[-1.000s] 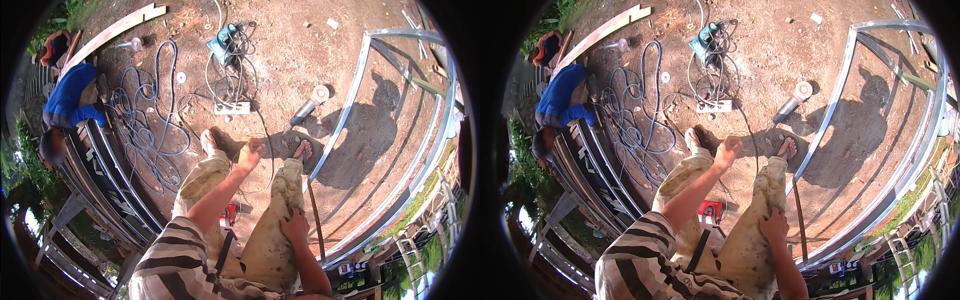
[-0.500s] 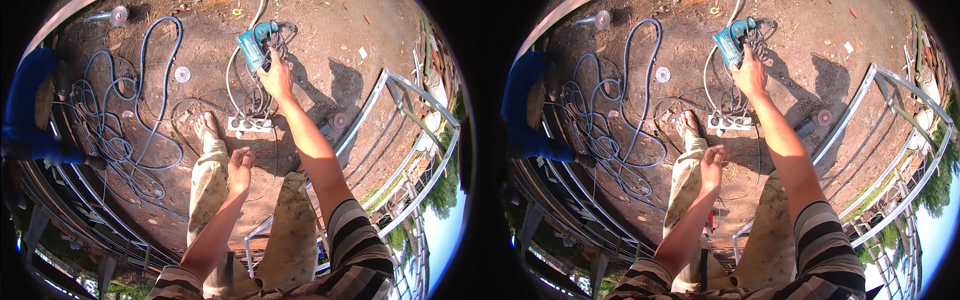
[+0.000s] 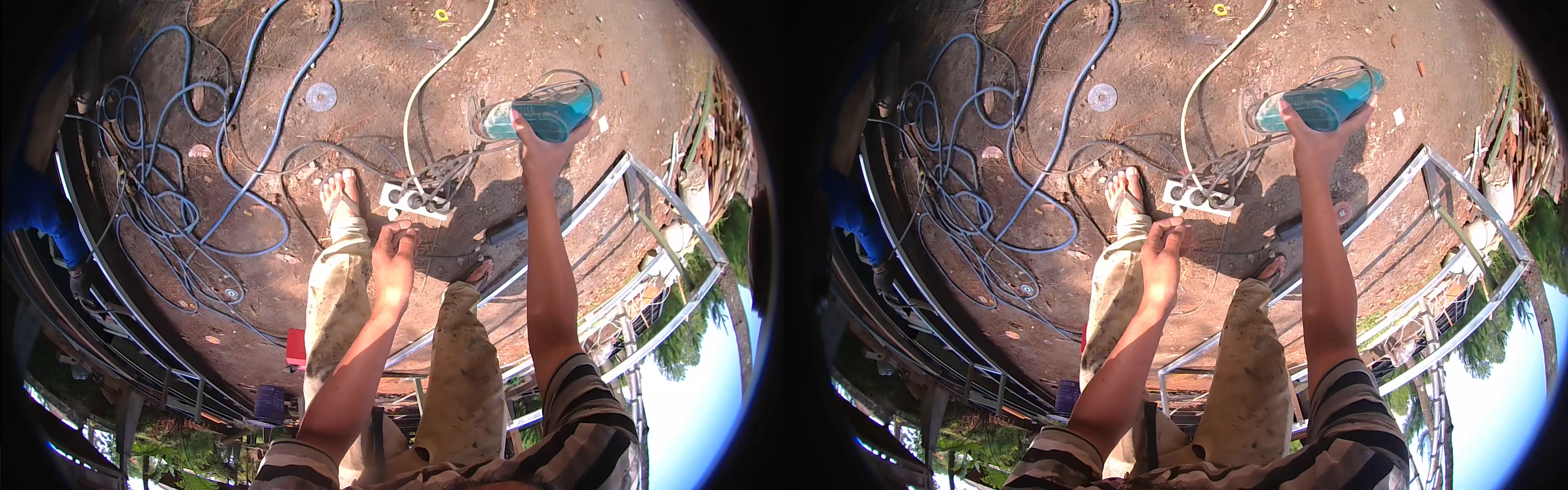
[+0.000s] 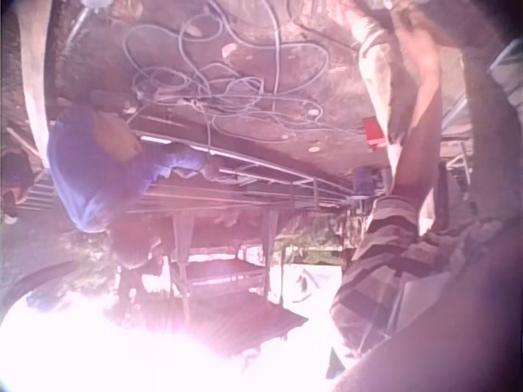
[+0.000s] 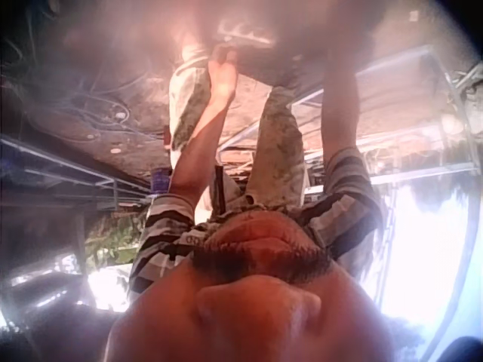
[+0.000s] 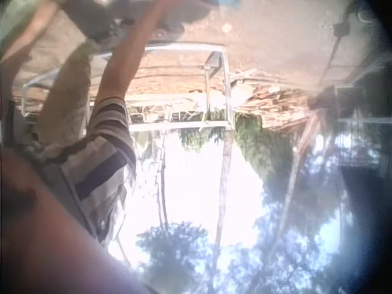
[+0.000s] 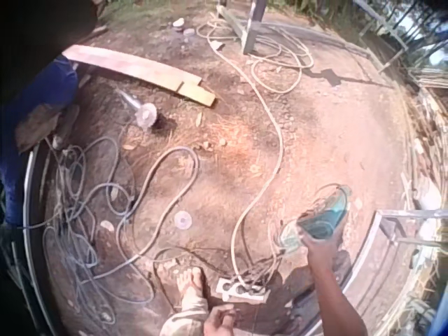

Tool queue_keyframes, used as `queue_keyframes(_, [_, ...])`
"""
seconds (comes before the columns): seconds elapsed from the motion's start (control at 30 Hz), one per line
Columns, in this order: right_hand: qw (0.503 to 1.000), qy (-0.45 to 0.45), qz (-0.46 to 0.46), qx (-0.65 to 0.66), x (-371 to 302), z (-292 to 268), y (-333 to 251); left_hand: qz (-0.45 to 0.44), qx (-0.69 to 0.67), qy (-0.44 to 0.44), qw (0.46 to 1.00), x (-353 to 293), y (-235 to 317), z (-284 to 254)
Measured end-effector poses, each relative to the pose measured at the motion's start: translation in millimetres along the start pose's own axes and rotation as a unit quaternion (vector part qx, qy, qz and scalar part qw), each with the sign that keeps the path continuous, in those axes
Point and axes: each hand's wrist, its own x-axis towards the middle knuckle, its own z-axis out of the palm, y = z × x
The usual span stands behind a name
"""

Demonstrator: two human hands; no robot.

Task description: The person plugs in an angle grinder and then uses it to grind the edges of a rectangular metal frame lying on the ground. The person repositions the frame and continues grinding different sections of the metal structure.

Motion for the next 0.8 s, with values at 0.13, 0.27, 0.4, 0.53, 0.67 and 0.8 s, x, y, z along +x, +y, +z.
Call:
queue_keyframes(0.13, [0.987, 0.102, -0.094, 0.085, -22.6, -85.2, -72.5, 0.043, 0.062, -0.026, 0.997, 2.8, -3.2, 10.5])
queue_keyframes(0.27, [0.979, 0.141, -0.130, 0.075, -38.4, -149.6, -118.3, 0.066, 0.134, -0.069, 0.986, 1.2, -8.1, 29.5])
queue_keyframes(0.4, [0.977, 0.079, -0.080, 0.181, -52.7, -230.1, -145.7, 0.128, 0.213, -0.091, 0.964, -8.8, -6.0, 46.7])
queue_keyframes(0.53, [0.999, -0.021, 0.025, 0.039, -62.5, -252.5, -184.3, 0.122, 0.196, -0.084, 0.969, 2.2, -49.6, 46.6])
queue_keyframes(0.67, [0.989, -0.096, -0.014, -0.112, -59.0, -233.8, -184.2, 0.077, 0.147, -0.080, 0.983, 4.0, -49.8, 55.9])
queue_keyframes(0.8, [0.978, -0.191, 0.003, -0.081, -44.7, -204.7, -182.9, 0.073, 0.127, -0.067, 0.987, 9.7, -42.6, 61.5])
